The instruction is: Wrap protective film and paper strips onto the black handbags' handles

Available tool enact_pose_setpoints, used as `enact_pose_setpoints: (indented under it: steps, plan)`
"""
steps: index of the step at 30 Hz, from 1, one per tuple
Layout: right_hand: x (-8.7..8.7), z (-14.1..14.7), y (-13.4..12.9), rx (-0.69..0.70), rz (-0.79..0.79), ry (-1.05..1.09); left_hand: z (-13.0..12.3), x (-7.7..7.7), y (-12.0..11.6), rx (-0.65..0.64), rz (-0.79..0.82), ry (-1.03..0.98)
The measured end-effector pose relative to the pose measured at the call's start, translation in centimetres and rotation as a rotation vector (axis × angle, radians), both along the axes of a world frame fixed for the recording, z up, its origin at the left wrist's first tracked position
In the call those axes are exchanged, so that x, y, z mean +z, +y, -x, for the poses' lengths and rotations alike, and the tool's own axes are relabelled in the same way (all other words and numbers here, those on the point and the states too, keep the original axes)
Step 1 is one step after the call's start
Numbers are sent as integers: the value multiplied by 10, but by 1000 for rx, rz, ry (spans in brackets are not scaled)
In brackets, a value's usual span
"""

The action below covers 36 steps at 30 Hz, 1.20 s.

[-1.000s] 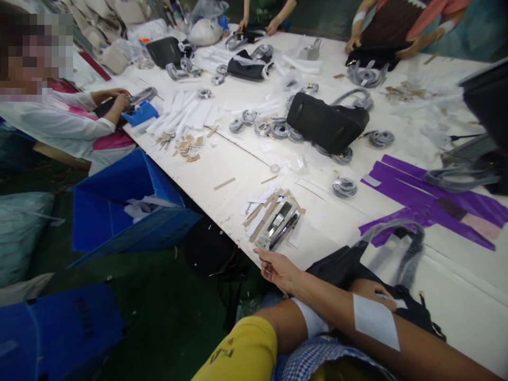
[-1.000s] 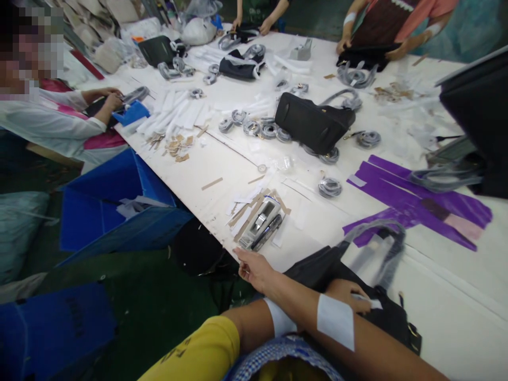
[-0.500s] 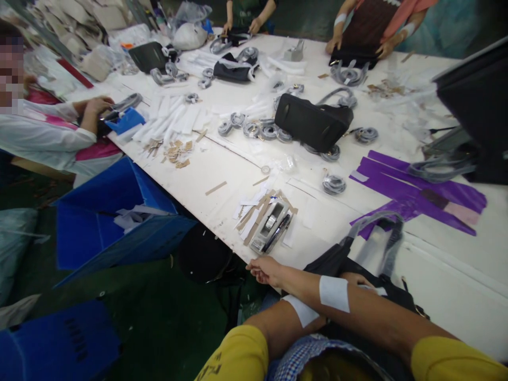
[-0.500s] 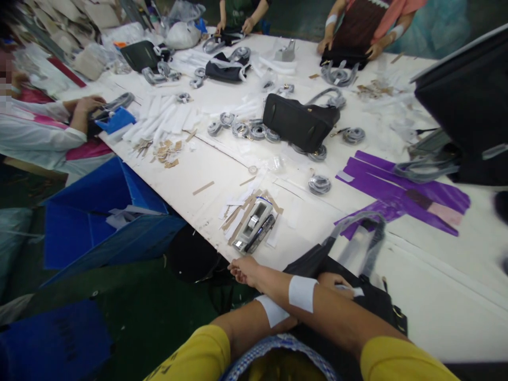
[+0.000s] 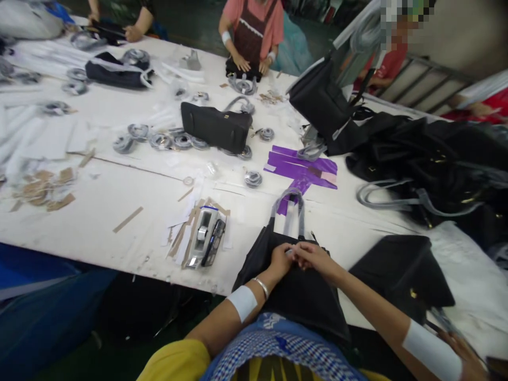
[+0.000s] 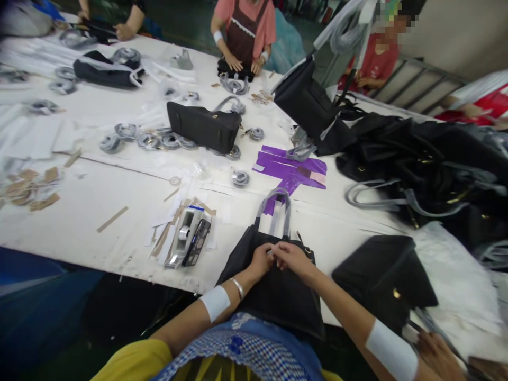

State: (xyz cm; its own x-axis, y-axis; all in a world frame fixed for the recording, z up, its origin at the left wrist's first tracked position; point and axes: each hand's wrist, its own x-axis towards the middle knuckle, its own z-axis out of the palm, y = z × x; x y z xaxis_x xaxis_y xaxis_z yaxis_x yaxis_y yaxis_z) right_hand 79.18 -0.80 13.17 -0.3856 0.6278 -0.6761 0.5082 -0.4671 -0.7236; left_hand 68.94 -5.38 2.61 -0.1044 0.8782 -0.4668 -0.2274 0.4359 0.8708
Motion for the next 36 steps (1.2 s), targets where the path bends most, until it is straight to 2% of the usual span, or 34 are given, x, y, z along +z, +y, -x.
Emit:
enact_pose_setpoints:
  steps: [2,5,10,15,24,30,36]
  plan:
    - [-14,-29,-1,-46,21,-39,2,2,-2,-70,-74,45]
    - [-32,-46,-4,-66,35,-59,4,4,-5,-108,-142,126]
    - [-45,-47,-3,-75,-17,-89,3,7,-6,-149,-199,219]
    - [-54,-45,-4,-124,-43,-137,3,7,-7,-160,-204,231]
    - [-56,-43,-4,-178,40,-141,5,12,-5,-185,-76,66]
    - [-56,-47,-7,-165,43,-73,5,15,3,-133,29,-16]
    - [-62,-49,-10,-201,62,-37,7,19,1,-109,143,-102]
